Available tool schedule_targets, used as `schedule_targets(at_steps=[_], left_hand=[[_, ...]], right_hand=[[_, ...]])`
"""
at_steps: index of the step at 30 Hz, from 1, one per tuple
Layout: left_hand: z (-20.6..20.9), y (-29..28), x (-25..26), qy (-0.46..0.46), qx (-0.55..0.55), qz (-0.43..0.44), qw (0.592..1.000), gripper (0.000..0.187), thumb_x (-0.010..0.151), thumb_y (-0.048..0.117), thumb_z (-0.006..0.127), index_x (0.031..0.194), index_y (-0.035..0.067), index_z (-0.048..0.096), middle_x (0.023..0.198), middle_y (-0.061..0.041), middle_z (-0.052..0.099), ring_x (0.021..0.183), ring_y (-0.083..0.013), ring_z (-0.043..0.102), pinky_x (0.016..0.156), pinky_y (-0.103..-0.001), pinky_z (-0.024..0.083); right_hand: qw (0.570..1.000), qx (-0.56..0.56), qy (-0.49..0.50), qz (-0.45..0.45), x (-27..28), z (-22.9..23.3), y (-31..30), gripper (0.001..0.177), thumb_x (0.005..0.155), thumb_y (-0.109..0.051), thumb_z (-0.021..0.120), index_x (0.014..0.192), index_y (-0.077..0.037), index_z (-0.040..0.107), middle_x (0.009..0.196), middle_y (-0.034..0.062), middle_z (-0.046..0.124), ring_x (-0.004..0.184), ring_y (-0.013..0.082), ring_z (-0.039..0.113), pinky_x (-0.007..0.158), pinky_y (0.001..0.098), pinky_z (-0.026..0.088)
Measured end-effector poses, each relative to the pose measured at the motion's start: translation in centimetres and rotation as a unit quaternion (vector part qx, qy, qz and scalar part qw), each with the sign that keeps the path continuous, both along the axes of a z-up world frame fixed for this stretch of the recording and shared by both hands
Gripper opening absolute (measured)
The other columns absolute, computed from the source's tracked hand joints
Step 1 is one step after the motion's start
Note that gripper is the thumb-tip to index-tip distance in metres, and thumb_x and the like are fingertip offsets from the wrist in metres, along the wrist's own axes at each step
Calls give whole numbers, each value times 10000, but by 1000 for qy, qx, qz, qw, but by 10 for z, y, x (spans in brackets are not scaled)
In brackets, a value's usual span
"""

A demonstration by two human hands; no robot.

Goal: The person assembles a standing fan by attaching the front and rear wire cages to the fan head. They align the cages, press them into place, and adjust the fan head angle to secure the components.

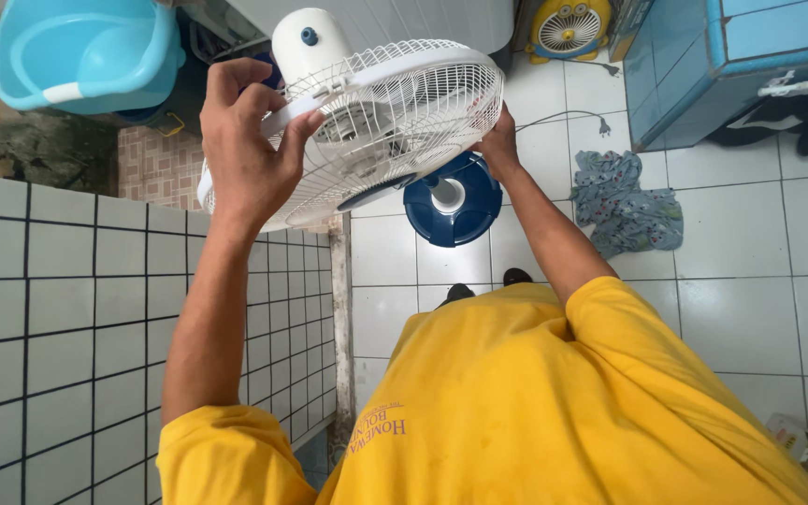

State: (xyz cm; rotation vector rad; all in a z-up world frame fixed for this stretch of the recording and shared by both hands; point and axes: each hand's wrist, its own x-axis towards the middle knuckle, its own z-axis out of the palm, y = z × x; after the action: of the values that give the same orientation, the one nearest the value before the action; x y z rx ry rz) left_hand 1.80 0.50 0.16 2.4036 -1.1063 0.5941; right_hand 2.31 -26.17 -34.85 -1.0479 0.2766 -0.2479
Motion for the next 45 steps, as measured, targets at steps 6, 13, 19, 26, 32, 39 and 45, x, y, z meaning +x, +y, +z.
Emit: schedule_targets(at_steps=[6, 13, 19, 26, 32, 39, 45], left_hand=[[8, 7, 8, 40, 18, -16, 999, 391, 976, 259, 927, 968, -6, 640, 1314, -200, 506, 1143, -308, 607, 853, -406, 573], [10, -11, -8, -52, 105, 49, 992, 337, 1029, 219, 834, 1212, 20, 633, 1274, -165, 520, 1089, -278, 619, 813, -385, 554], [14, -19, -9, 36, 72, 59, 995, 229, 1060, 206, 791, 1189, 75, 655, 1204, -108, 564, 1069, -246, 602, 930, -458, 489], [15, -27, -13, -68, 159, 38, 984, 177, 1030, 149, 713, 1157, 35, 665, 1229, -141, 549, 1151, -295, 540, 1099, -584, 350], [3, -31, -2, -73, 130, 4, 989, 187, 975, 143, 711, 1062, 3, 623, 1268, -176, 528, 1154, -321, 528, 1058, -560, 391], [4, -29, 2, -13, 101, -2, 995, 205, 883, 46, 767, 947, -8, 580, 1328, -186, 544, 1170, -331, 536, 972, -462, 444], [11, -36, 8, -58, 109, 5, 992, 186, 832, 34, 763, 859, -7, 584, 1268, -174, 547, 1157, -326, 542, 931, -468, 480]], right_hand=[[1000, 3, -19, -10, -2, -2, 4, 335, 1020, -46, 555, 1352, -54, 511, 1201, 107, 680, 1011, 199, 743, 739, 331, 684], [999, 11, 32, -25, 5, -3, 8, 266, 1024, -76, 514, 1288, -83, 549, 1141, 75, 708, 954, 172, 761, 707, 310, 691], [1000, 10, 18, -23, 5, -7, 6, 257, 1033, -63, 537, 1289, -71, 554, 1144, 82, 702, 973, 176, 756, 717, 320, 692], [999, 18, 51, -10, 10, -13, 7, 283, 1041, -117, 501, 1318, -98, 557, 1155, 69, 700, 981, 163, 749, 747, 330, 689], [997, 30, 72, 14, 13, -27, 8, 276, 1053, -153, 506, 1305, -111, 608, 1157, 64, 712, 979, 164, 732, 775, 337, 659], [995, 70, 73, 23, 13, -36, 6, 263, 1080, -191, 502, 1301, -100, 613, 1172, 56, 701, 1033, 166, 719, 855, 347, 658], [995, 64, 67, 26, 13, -36, 11, 287, 1060, -178, 509, 1319, -110, 613, 1177, 54, 699, 1032, 172, 714, 860, 357, 654]])
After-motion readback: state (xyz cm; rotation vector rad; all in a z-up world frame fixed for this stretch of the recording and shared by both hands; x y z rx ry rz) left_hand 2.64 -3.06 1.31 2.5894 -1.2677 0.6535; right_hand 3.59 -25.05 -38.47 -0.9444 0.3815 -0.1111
